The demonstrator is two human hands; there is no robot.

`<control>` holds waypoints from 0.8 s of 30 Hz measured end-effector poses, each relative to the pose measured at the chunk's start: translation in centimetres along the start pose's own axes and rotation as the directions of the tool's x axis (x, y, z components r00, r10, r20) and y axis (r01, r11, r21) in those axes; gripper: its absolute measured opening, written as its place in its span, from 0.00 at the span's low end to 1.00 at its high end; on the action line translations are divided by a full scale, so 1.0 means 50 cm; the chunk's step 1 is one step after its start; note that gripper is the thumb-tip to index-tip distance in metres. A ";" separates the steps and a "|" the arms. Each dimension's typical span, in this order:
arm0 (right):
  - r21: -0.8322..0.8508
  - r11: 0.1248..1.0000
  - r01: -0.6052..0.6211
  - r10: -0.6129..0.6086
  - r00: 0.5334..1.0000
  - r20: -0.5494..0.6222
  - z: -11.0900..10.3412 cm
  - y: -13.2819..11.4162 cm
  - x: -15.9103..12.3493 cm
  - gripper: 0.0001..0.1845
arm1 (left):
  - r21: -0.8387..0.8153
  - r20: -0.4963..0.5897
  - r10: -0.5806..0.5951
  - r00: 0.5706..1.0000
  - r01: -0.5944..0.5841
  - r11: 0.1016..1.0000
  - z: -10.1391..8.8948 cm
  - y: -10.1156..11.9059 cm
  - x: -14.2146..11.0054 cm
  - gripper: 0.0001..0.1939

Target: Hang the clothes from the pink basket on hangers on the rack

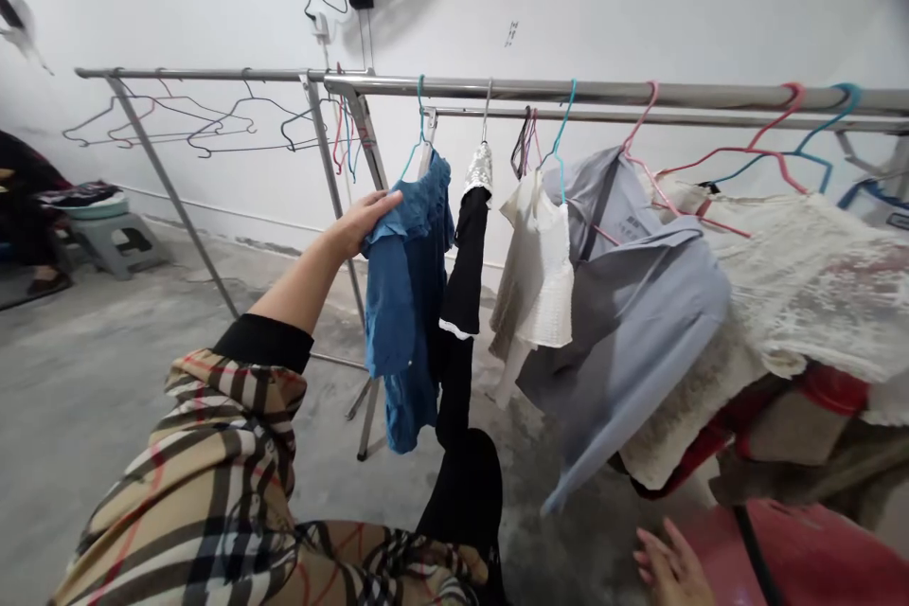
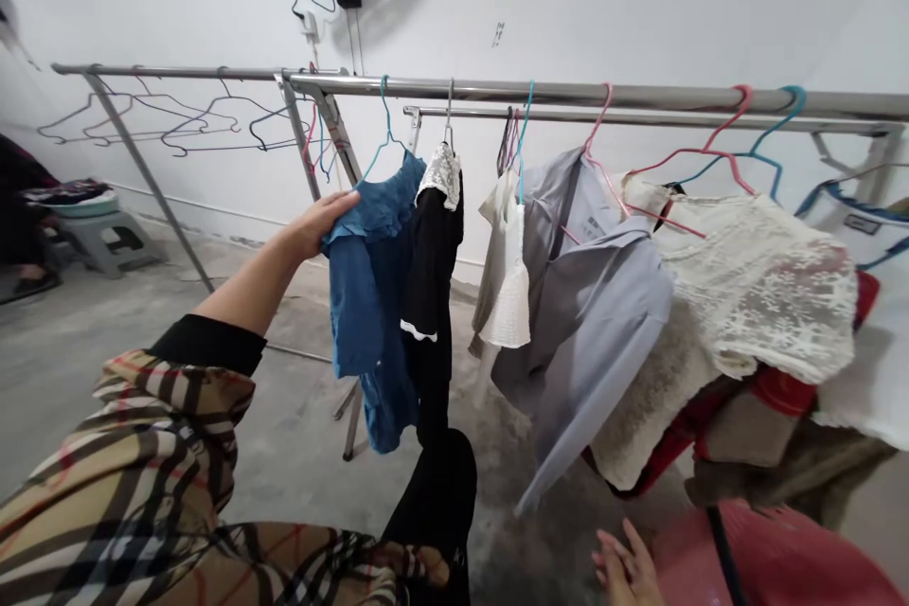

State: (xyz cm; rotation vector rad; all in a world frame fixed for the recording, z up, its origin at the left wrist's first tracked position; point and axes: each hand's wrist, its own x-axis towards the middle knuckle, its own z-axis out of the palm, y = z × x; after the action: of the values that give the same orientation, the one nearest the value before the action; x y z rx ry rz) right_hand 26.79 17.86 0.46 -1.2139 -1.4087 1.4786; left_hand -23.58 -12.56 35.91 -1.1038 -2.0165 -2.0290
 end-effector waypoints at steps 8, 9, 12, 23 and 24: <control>-0.038 0.998 -0.044 0.044 0.999 0.004 -0.022 -0.015 -0.051 0.44 | 0.137 -0.073 -0.032 0.997 0.042 0.990 0.013 0.072 -0.047 0.20; -0.035 0.998 -0.044 0.045 0.999 0.009 -0.019 -0.023 -0.056 0.45 | 0.249 -0.112 0.024 0.993 0.005 0.968 0.017 0.083 -0.054 0.20; -0.039 0.999 -0.036 0.037 0.999 0.029 -0.003 -0.045 -0.067 0.45 | 0.654 -0.224 0.275 0.935 -0.065 0.753 0.028 0.109 -0.082 0.20; -0.126 0.979 0.160 -0.123 0.958 0.259 0.099 -0.124 -0.094 0.39 | 0.880 0.045 0.350 0.936 -0.203 0.429 0.087 0.043 -0.201 0.21; -0.133 0.967 0.218 -0.168 0.935 0.312 0.115 -0.142 -0.103 0.38 | 0.838 0.063 0.290 0.955 -0.208 0.504 0.105 0.038 -0.221 0.20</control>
State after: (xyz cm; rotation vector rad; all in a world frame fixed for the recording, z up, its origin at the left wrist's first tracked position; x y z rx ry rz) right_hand 22.04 12.18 7.88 -0.9402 -1.8307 1.4722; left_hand -12.19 -12.77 31.07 -0.9417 -2.1763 -0.7055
